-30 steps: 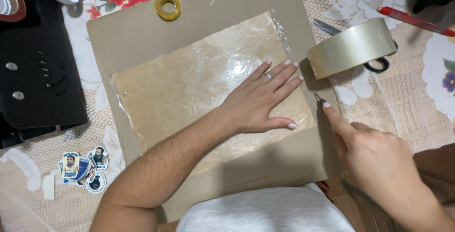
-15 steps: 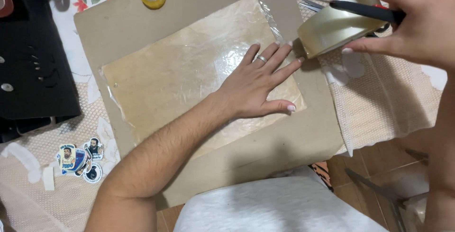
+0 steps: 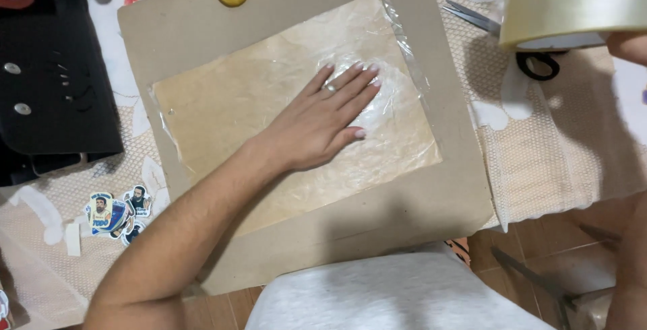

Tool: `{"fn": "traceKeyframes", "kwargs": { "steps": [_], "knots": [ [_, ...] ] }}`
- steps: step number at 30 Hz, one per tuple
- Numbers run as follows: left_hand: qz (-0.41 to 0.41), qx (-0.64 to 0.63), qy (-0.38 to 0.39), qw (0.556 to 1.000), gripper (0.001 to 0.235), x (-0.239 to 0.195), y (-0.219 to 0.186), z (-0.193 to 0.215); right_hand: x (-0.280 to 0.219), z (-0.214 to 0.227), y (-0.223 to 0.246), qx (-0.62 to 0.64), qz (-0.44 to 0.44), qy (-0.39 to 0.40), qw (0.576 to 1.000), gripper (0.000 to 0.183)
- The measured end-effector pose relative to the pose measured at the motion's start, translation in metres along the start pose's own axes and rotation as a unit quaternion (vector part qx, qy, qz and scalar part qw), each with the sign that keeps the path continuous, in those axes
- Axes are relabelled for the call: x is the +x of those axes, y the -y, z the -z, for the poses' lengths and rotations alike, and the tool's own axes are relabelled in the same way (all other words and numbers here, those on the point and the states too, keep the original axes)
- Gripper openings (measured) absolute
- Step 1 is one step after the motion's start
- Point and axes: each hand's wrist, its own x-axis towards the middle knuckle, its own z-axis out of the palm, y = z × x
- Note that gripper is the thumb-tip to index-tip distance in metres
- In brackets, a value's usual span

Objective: Applying multiple strips of clear adhesive tape to a brown protective sheet on a workbench near a heat press.

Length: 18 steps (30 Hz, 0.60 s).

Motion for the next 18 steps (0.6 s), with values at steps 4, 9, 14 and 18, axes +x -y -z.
{"fn": "traceKeyframes", "kwargs": {
  "steps": [4, 9, 14, 18],
  "knots": [
    [0.073, 0.017, -0.003, 0.997, 0.069, -0.057, 0.008, 0.003, -0.005, -0.040, -0.010, 0.045, 0.031, -0.029, 0.998, 0.048],
    [0.164, 0.043, -0.014, 0.985, 0.076, -0.124, -0.005, 0.001, 0.029, -0.127, 0.088, 0.228, 0.119, -0.173, 0.951, 0.054],
    [0.241, 0.068, -0.023, 0.968, 0.079, -0.190, -0.029, -0.008, 0.049, -0.169, 0.115, 0.345, -0.050, -0.140, 0.927, 0.034],
    [0.279, 0.073, -0.024, 0.957, 0.086, -0.224, -0.052, -0.014, 0.058, -0.183, 0.063, 0.476, -0.167, -0.154, 0.850, 0.035]
  ]
}}
